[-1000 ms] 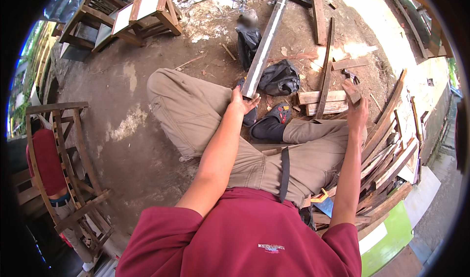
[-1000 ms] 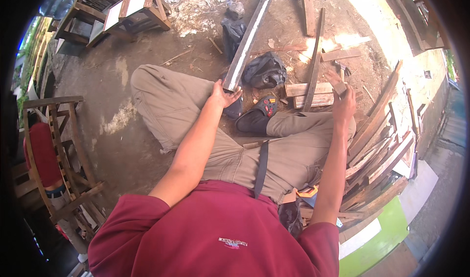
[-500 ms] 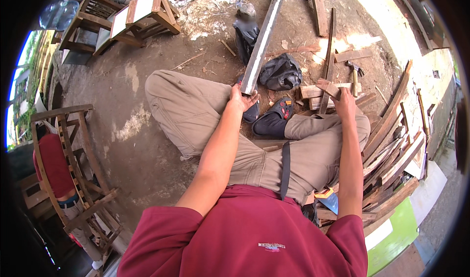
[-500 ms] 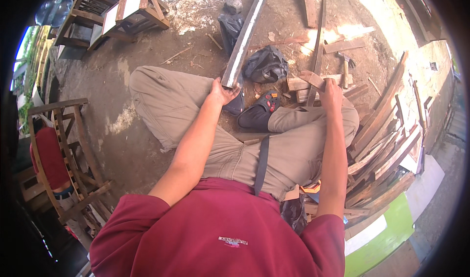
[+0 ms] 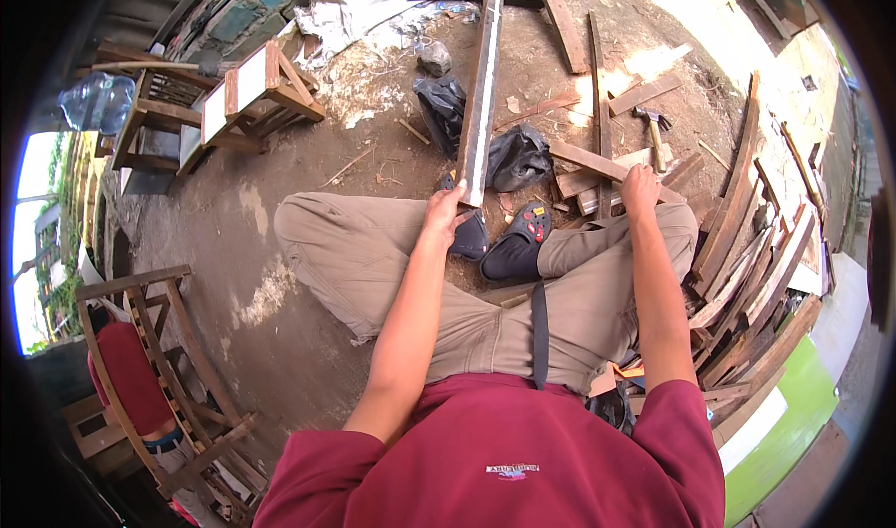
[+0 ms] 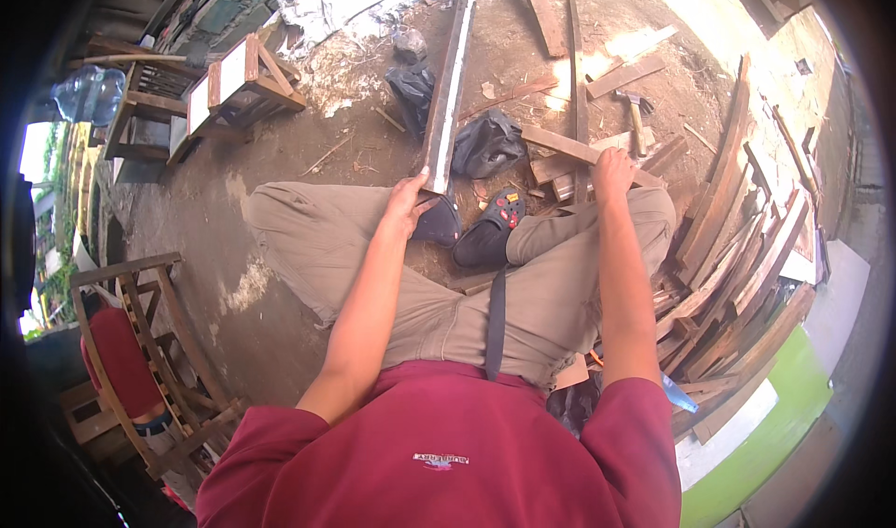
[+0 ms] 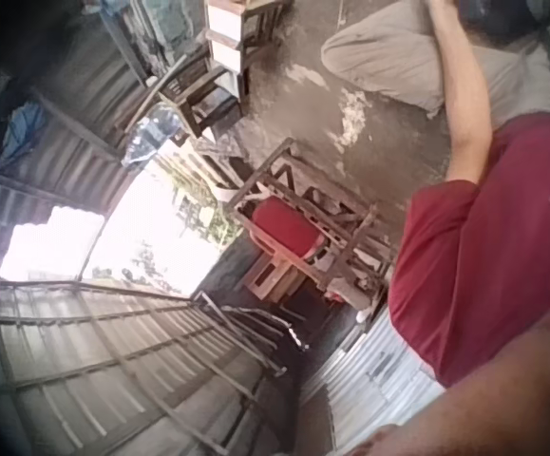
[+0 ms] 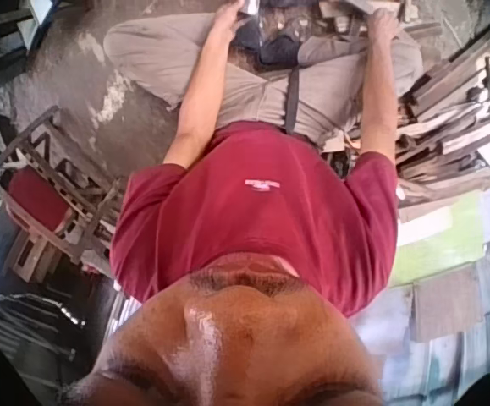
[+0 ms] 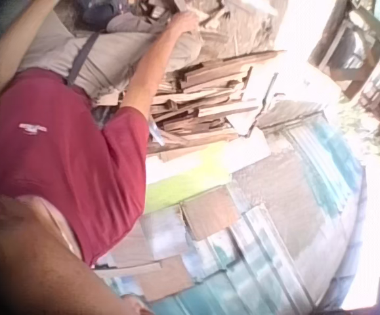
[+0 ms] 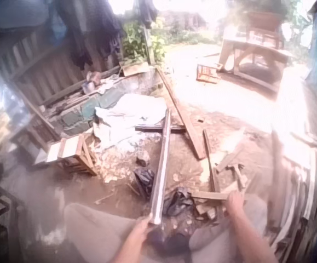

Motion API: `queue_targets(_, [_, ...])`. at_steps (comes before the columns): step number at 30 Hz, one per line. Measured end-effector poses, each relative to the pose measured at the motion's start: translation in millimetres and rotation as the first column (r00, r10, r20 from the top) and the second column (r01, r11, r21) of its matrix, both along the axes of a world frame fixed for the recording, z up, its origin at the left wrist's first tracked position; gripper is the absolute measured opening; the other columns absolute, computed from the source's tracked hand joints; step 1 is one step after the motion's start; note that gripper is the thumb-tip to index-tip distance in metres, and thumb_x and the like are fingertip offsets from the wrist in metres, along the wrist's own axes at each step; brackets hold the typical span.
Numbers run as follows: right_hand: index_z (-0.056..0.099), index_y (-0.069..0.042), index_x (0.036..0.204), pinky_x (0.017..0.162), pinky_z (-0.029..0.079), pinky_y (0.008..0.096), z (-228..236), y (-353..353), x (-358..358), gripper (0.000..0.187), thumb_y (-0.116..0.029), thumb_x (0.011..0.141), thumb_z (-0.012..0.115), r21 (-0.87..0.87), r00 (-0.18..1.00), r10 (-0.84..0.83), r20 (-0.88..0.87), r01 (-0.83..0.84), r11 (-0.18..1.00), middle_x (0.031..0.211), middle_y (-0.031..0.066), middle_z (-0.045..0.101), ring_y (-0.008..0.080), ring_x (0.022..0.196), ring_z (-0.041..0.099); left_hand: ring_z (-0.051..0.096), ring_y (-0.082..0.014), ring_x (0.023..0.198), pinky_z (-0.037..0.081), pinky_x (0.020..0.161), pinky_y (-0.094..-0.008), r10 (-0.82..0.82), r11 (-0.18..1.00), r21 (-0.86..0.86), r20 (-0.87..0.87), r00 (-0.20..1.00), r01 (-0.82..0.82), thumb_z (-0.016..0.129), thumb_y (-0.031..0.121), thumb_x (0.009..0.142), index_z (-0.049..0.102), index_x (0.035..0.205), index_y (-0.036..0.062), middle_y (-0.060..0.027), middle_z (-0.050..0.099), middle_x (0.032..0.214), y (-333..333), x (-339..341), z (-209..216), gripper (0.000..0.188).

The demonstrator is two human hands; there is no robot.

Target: The person sits on the ground and uses a hand saw to cut a long metal bar. They position the bar on a wooden support and saw through it repeatedly.

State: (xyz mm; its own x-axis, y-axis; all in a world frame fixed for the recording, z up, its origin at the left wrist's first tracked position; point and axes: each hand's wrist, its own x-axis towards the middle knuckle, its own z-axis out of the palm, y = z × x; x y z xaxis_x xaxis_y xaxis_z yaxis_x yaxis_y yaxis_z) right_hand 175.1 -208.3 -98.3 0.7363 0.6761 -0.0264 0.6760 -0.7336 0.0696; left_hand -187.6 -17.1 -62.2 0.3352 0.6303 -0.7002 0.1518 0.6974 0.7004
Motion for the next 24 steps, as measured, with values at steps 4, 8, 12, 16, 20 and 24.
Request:
queue_targets(4, [0.07,-0.002,0.098,0.081,0.054,0.05,-8.0,-9.3,5.8,0.021,-0.018,0.088,0.06,0.169,0.991,-0.099,-0.091,0.114,0.979,0.1,0.0196,0.068,0.0376,0.091,0.069,0.068,-0.0256,0.098,0.055,0.089,-0.0411,-0.057,0.998,-0.024,0.097,0.994,0.06,0.063,0.039,0.1,0.059,0.122,-0.0005,-0.0136,0.069,0.11,-16.8,20.5,11.2,0.045])
queue_targets(8, [0.069,0.003,0.098,0.092,0.05,0.0521,8.1,-3.6,1.5,0.025,-0.017,0.085,0.061,0.178,0.945,-0.32,-0.065,0.326,0.928,0.119,0.03,0.058,0.041,0.118,0.058,0.069,-0.0251,0.095,0.055,0.082,-0.0363,-0.083,0.989,-0.103,0.229,0.97,0.108,0.061,0.039,0.101,0.063,0.119,0.0009,-0.014,0.07,0.108,-26.3,38.5,33.7,0.042])
queue_targets(12, [0.067,0.008,0.103,0.096,0.047,0.0543,24.7,-11.4,-1.5,0.04,-0.029,0.089,0.066,0.386,0.976,-0.155,-0.152,0.203,0.9,0.129,0.0345,0.052,0.0456,0.123,0.053,0.07,-0.0264,0.1,0.054,0.08,-0.0363,-0.085,0.984,-0.126,0.305,0.948,0.129,0.062,0.042,0.1,0.062,0.119,0.0006,-0.015,0.071,0.111,-33.1,61.6,43.4,0.046])
queue_targets(16, [0.071,0.008,0.099,0.074,0.051,0.0394,60.8,-11.6,-36.3,0.06,-0.05,0.099,0.059,0.453,0.729,0.06,-0.682,0.356,0.818,0.087,0.021,0.072,0.0263,0.081,0.067,0.07,-0.0289,0.105,0.056,0.086,-0.0408,-0.251,0.948,-0.113,0.313,0.916,0.298,0.06,0.04,0.101,0.059,0.125,-0.0022,-0.0158,0.069,0.118,-49.0,85.4,60.7,0.049])
queue_targets(20, [0.062,0.004,0.124,0.074,0.056,0.0318,102.0,-25.9,-105.3,0.062,-0.053,0.104,0.048,0.231,0.135,0.19,-0.973,0.66,0.715,0.103,0.0143,0.071,0.0185,0.085,0.07,0.07,-0.0327,0.107,0.058,0.09,-0.0423,-0.448,0.877,-0.017,0.327,0.832,0.479,0.053,0.043,0.104,0.057,0.128,-0.0056,-0.0222,0.068,0.118,-85.9,117.7,80.0,0.054])
queue_targets(24, [0.059,0.003,0.12,0.081,0.058,0.0381,133.3,-57.7,-138.3,0.066,-0.057,0.107,0.034,0.045,-0.1,0.433,-0.896,0.949,0.311,0.103,0.0166,0.069,0.0246,0.087,0.071,0.074,-0.0321,0.091,0.061,0.079,-0.0391,-0.634,0.766,0.024,0.194,0.749,0.642,0.048,0.043,0.105,0.058,0.125,-0.0087,-0.0244,0.071,0.105,-122.1,143.0,99.5,0.056])
